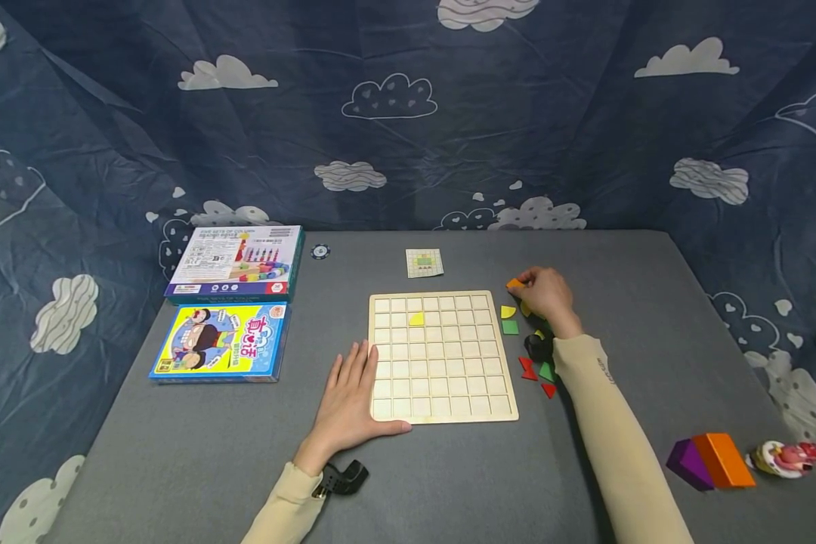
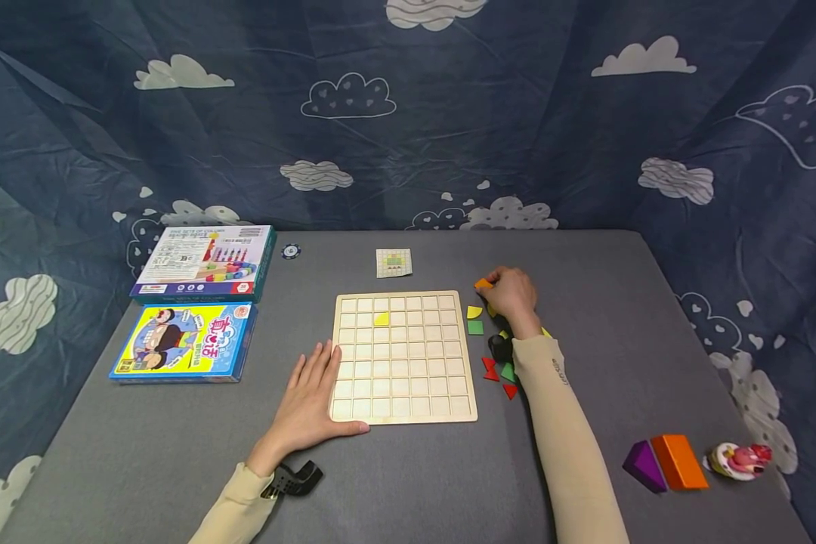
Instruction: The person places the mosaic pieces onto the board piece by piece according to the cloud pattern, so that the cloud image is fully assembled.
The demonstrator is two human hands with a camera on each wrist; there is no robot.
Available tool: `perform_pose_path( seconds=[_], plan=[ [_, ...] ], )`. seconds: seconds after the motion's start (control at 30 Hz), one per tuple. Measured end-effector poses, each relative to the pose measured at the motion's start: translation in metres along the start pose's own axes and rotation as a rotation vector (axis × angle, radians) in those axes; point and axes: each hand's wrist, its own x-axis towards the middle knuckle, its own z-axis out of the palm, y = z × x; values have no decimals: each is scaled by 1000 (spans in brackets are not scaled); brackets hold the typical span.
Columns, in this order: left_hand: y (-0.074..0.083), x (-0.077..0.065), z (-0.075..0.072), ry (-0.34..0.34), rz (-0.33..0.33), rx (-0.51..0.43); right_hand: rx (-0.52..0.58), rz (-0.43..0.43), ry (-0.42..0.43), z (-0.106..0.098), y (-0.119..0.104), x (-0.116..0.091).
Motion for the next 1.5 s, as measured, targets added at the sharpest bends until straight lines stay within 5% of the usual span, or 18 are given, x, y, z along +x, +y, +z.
perform_pose_path(
  seconds=[0.9, 1.5],
  plan=[
    [1, -1, 0, -23, -14, 4, 189, -173, 115, 13, -5, -19],
    [1, 0, -1, -29, -18, 9, 359, -373, -57, 26, -43, -42]
  ],
)
